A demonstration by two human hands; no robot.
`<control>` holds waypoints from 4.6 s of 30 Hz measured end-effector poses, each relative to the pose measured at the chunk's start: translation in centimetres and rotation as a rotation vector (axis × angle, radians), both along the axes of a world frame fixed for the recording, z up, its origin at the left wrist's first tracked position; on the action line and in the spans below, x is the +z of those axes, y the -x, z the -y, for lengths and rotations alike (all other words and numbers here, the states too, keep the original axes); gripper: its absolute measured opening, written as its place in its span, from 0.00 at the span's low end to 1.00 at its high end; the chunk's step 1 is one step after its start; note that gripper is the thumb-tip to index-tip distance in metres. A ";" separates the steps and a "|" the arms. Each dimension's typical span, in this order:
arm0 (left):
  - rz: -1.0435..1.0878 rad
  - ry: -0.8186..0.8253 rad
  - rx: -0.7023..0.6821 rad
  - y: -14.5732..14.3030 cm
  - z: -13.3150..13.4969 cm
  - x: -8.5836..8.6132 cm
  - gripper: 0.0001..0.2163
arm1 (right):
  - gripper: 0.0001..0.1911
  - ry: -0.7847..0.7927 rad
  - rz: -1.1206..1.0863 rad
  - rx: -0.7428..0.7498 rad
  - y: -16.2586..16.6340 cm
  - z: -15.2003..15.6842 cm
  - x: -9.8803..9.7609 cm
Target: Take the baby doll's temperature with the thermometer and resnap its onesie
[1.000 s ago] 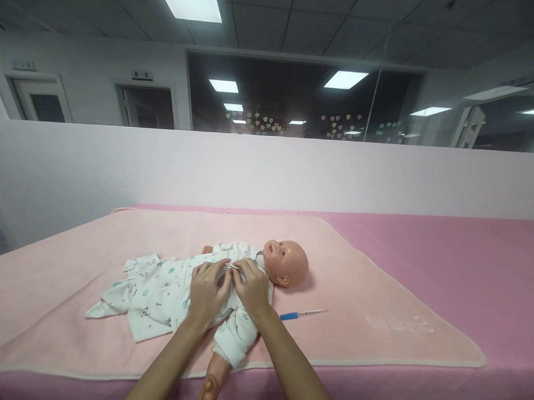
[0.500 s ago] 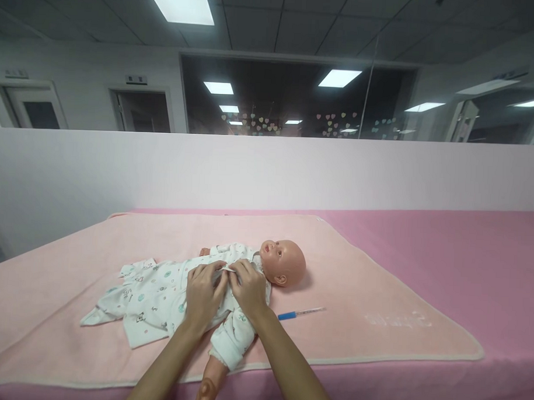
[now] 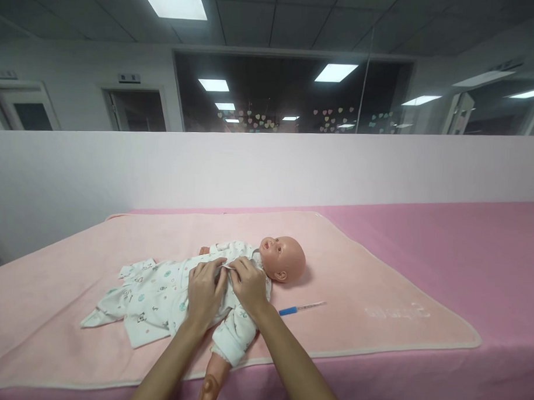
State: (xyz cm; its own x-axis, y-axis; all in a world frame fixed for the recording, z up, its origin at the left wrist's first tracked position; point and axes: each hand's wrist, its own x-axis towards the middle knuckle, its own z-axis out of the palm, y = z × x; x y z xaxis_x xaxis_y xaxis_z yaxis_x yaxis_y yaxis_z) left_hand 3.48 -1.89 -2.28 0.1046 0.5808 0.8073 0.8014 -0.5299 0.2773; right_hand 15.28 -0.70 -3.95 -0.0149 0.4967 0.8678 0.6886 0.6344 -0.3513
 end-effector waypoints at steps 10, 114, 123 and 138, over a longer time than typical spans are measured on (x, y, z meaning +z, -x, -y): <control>0.069 0.001 0.005 0.1 0.0 -0.1 0.07 | 0.10 0.006 -0.013 0.031 0.1 0.2 -0.1; 0.152 0.122 0.049 4.5 2.1 -0.9 0.11 | 0.10 0.048 -0.022 -0.106 0.0 0.1 -0.6; 0.189 0.057 0.079 4.4 1.9 -1.3 0.08 | 0.10 0.071 -0.017 -0.094 0.0 -0.1 -0.8; 0.259 0.136 0.066 4.2 2.2 -1.0 0.11 | 0.10 0.069 -0.024 -0.103 -0.1 -0.1 -0.7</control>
State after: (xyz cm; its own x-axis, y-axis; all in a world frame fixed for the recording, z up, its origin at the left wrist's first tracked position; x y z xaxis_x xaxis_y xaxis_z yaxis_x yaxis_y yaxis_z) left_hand -0.74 -4.09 -3.30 -0.1360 0.6839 0.7168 0.7264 -0.4232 0.5415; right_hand 15.35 -0.62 -4.65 0.0599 0.5534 0.8308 0.7396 0.5343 -0.4093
